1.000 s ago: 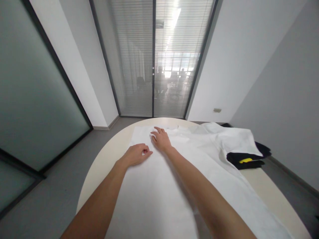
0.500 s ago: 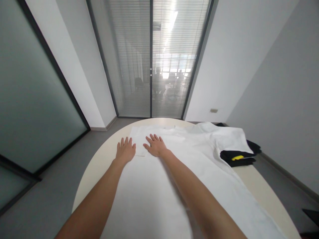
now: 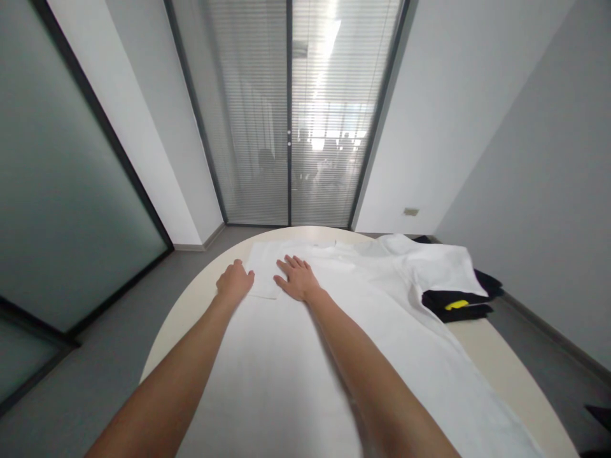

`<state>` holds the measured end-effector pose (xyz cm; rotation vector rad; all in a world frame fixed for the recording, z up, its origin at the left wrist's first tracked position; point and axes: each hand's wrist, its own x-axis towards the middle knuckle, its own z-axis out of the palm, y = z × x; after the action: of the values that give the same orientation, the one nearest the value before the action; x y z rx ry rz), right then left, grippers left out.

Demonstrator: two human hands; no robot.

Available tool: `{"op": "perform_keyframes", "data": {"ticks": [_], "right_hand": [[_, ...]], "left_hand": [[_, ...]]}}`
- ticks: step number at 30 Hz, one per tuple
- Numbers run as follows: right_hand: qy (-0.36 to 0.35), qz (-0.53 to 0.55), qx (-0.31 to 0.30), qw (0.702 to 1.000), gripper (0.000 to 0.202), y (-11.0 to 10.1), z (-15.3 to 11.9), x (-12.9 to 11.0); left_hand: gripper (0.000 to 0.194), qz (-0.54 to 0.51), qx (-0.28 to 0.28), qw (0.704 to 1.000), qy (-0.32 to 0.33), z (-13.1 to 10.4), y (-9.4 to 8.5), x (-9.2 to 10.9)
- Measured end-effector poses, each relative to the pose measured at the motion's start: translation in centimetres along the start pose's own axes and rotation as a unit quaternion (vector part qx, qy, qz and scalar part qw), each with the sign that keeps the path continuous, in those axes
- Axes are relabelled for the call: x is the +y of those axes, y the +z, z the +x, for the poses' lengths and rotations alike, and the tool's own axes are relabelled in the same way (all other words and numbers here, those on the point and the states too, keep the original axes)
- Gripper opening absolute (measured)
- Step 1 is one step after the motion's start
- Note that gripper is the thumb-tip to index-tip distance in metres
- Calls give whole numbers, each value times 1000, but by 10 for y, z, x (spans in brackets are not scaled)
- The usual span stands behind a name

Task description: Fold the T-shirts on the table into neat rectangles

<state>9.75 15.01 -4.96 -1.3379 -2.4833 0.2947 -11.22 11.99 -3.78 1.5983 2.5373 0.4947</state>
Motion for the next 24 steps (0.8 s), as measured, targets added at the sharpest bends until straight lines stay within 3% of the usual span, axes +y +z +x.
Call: {"op": "perform_keyframes", "data": {"ticks": [3, 8, 10, 16, 24], "right_hand": [[-15, -4, 15, 1000, 56, -1, -3, -1], [2, 1, -23, 1000, 59, 0, -3, -2], [4, 42, -32, 999, 58, -1, -2, -2], [46, 253, 51, 965, 48, -5, 7, -5], [121, 384, 34, 915, 46, -3, 29, 3]], "left_hand": [[45, -6, -41, 999, -18, 12, -2, -4], [34, -61, -68, 995, 35, 19, -6, 1], [36, -84, -73, 992, 61, 16, -10, 10], [48, -107, -74, 981, 147, -2, -17, 43], [40, -95, -94, 966, 219, -28, -11, 79]]}}
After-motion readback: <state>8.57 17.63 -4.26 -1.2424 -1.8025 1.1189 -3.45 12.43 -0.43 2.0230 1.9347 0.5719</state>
